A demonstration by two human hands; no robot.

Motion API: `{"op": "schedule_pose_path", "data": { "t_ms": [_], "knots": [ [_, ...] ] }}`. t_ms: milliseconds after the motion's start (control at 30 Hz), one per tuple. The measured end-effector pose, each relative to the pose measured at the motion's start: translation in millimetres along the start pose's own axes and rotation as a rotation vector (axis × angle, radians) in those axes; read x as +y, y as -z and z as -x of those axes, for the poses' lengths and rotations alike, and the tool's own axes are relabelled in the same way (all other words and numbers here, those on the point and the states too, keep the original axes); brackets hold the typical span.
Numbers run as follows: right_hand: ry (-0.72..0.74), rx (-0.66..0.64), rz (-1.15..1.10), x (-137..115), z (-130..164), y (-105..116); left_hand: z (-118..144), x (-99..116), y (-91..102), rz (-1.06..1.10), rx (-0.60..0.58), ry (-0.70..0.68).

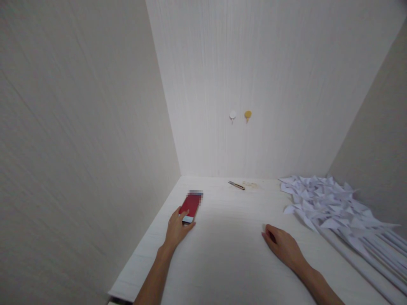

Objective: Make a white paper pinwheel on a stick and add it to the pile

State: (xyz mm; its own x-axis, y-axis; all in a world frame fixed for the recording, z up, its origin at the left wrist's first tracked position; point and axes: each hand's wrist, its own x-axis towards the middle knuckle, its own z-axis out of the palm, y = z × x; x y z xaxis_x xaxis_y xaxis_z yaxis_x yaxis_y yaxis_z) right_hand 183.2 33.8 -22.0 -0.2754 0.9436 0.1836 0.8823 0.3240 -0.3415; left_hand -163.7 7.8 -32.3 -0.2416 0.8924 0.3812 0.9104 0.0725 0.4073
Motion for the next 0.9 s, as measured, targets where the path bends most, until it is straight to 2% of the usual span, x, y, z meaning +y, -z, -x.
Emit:
{"op": "schedule_pose_path", "data": {
  "t_ms": [400,900],
  "knots": [
    [-0.006,-0.029,0.009,0.6,-0.3,0.6,-0.1,-1.6,0.6,0.007,0.016,0.008],
    [0.001,-0.069,0.017,1.9,2.2,0.7,-1.5,1.2,3.6,0.0,-0.044,0.026]
  ]
}}
